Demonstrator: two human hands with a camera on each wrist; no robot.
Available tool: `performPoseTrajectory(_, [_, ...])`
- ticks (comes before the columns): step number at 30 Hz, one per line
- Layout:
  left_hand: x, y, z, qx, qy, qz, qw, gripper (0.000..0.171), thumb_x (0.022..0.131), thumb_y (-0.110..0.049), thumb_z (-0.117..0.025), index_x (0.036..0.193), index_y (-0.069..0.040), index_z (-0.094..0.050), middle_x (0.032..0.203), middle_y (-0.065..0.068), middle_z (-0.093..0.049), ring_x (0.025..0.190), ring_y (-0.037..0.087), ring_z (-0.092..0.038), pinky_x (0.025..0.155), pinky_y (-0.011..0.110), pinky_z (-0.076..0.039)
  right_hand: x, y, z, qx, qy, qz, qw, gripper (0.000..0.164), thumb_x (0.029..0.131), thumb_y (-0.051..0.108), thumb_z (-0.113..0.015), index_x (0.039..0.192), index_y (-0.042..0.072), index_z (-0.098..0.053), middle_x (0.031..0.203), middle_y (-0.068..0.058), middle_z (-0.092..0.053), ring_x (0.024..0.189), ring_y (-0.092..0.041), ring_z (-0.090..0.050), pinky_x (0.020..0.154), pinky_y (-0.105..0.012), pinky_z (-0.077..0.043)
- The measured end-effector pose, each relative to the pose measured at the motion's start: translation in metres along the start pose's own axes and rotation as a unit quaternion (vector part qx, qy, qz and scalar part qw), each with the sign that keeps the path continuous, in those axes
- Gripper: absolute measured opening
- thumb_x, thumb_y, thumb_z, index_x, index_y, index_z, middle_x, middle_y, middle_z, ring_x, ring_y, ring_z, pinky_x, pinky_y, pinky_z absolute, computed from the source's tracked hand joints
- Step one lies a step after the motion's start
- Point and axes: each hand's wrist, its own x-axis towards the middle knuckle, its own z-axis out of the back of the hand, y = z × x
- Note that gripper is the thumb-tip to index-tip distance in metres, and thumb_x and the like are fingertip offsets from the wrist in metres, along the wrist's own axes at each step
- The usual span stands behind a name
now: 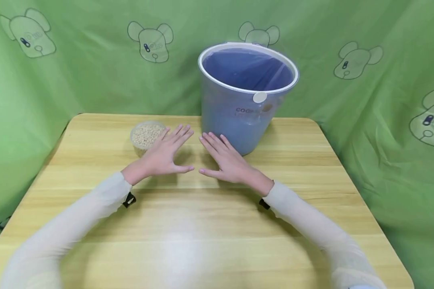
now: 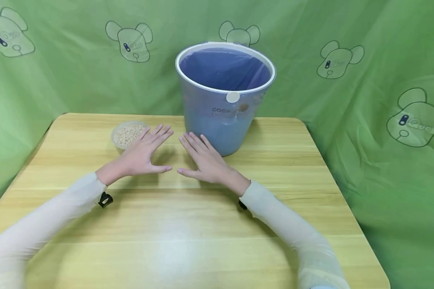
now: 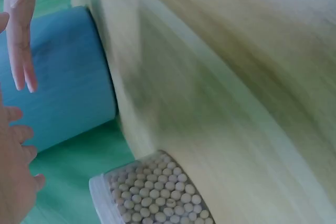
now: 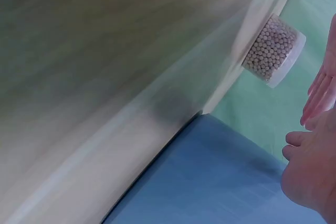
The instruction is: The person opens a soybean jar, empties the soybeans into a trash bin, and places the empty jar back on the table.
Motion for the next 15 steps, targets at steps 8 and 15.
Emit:
performPoseTrajectory(8, [-0.003, 0.012, 0.015, -0.071, -0.031, 0.034, 0.9964, 0.112, 0.083, -0.067, -0.069, 0.165, -0.014, -0.013, 0.172, 0.007, -0.011, 0.16, 0.03, -0.008, 0.131, 0.054, -0.001, 0.015, 0.01, 0.004, 0.059, -0.01, -0.01, 0.998, 0.096, 0.098, 0.059, -0.055, 0.165, 0.013, -0.004, 0.173, -0.004, -0.004, 0.16, -0.028, -0.006, 0.132, -0.045, 0.005])
performPoseTrajectory(15, [-0.012, 0.044, 0.029, -0.196, -0.093, 0.112, 0.9697, 0.116, 0.076, -0.047, -0.086, 0.165, -0.023, -0.015, 0.172, 0.003, -0.013, 0.16, 0.029, -0.01, 0.128, 0.062, -0.009, 0.052, 0.015, 0.004, 0.215, -0.035, -0.047, 0.975, 0.089, 0.099, 0.048, -0.058, 0.165, 0.016, -0.007, 0.173, -0.004, -0.008, 0.16, -0.022, -0.007, 0.132, -0.044, 0.002])
